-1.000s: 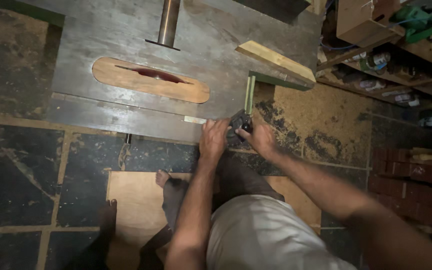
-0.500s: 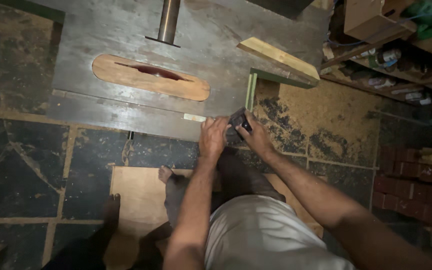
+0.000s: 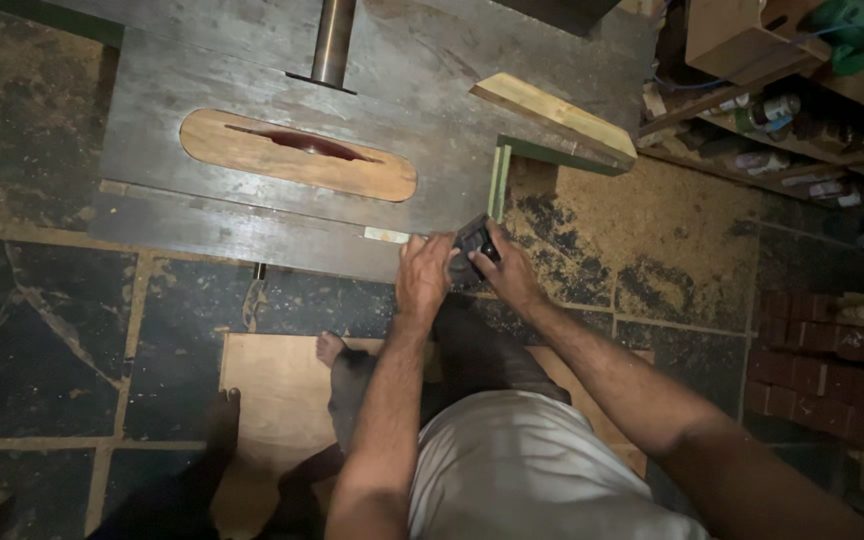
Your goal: The person uses a table saw and a miter gauge to cut small pieces of wood. They also use a chisel and a brush to clean the surface and work on the material.
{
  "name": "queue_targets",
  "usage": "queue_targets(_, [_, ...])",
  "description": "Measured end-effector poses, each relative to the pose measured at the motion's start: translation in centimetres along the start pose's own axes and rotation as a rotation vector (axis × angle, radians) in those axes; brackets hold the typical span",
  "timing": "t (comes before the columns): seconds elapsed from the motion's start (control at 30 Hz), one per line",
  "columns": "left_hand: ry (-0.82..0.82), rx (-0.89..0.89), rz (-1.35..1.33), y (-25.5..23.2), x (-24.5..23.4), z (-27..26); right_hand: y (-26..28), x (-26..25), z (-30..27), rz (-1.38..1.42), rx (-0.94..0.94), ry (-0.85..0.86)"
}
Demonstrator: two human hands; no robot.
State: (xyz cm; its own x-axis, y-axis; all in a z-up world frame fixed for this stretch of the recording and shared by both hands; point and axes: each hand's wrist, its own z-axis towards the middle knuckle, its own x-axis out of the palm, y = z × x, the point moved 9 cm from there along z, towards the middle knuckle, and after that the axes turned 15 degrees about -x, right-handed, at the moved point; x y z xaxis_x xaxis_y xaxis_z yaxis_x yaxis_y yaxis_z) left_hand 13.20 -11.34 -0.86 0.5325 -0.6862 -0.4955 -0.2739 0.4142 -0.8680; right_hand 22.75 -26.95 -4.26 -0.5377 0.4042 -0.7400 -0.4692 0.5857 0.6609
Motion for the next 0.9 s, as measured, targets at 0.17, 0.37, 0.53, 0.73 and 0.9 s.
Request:
queue_targets(0.17, [0.018, 0.003, 0.009, 0.2, 0.1, -0.1, -0.2, 0.0, 0.1, -0.049, -0.032, -0.008])
queue_targets(0.37, [-0.01, 0.011, 0.028, 0.3, 0.3, -0.1, -0.2, -0.1, 0.2, -0.048, -0.046, -0.023])
queue_targets(0.53, [0.001, -0.014, 0.042, 0.5, 0.6, 0.0, 0.2, -0.2, 0.2, -0.019, 0.022, 0.015])
queue_targets(0.73, [0.002, -0.031, 0.041, 0.6, 0.8, -0.1, 0.8, -0.4, 0.4, -0.042, 0.026, 0.037])
queue_targets(0.9, [-0.016, -0.02, 0.027, 0.5, 0.6, -0.1, 1.0, -0.4, 0.5, -0.071, -0.023, 0.031])
